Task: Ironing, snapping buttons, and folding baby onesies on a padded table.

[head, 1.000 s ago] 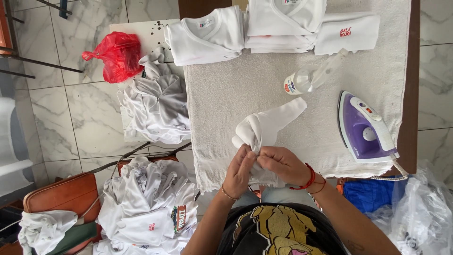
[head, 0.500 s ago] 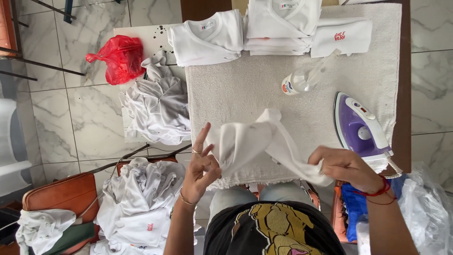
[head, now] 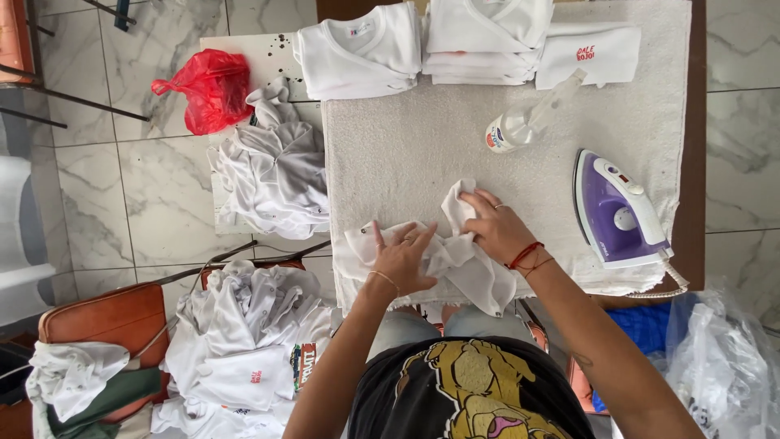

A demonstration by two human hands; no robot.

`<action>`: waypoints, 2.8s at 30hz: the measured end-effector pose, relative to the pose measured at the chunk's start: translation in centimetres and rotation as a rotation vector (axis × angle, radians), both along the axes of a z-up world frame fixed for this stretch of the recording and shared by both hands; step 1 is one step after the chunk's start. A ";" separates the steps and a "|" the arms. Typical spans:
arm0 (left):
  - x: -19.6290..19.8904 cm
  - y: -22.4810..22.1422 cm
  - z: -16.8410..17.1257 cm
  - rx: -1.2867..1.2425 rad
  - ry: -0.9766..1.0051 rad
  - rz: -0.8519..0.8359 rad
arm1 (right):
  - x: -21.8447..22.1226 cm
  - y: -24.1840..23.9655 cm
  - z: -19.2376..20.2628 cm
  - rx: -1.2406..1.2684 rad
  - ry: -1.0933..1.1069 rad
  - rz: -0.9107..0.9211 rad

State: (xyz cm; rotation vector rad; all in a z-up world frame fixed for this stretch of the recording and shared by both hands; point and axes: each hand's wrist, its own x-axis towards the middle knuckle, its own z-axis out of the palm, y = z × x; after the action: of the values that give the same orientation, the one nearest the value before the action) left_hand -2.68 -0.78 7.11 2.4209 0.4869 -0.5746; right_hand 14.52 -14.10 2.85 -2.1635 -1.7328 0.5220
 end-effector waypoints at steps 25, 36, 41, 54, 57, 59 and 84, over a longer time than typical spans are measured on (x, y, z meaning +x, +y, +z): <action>-0.9 8.3 1.8 0.085 -0.511 0.422 | 5.9 -1.6 12.2 -0.243 0.050 -0.650; -1.3 -2.4 -8.4 0.464 -0.854 0.146 | -3.4 -5.1 3.2 -0.530 0.316 -0.418; -2.3 -8.8 -7.6 0.172 -0.550 -0.083 | -2.5 -7.8 0.3 -0.444 0.209 -0.548; 0.0 -9.5 -4.0 -0.284 -0.418 0.129 | 6.1 -10.7 5.0 0.271 -0.114 -0.960; 0.2 -10.3 -3.3 -0.341 -0.281 0.171 | 7.1 -11.5 5.0 0.243 -0.348 -0.713; -0.3 -10.8 -4.7 -0.344 -0.175 0.120 | 8.2 -13.3 4.2 0.208 -0.422 -0.708; 16.4 3.3 -7.3 0.134 -0.087 0.114 | -12.9 -1.6 8.5 0.130 0.912 -1.250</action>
State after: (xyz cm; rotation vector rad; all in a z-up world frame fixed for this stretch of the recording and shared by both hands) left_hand 13.69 2.50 -0.18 2.5129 0.6397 -0.3969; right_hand 1.58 -15.69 11.36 -1.9197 0.1189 0.7610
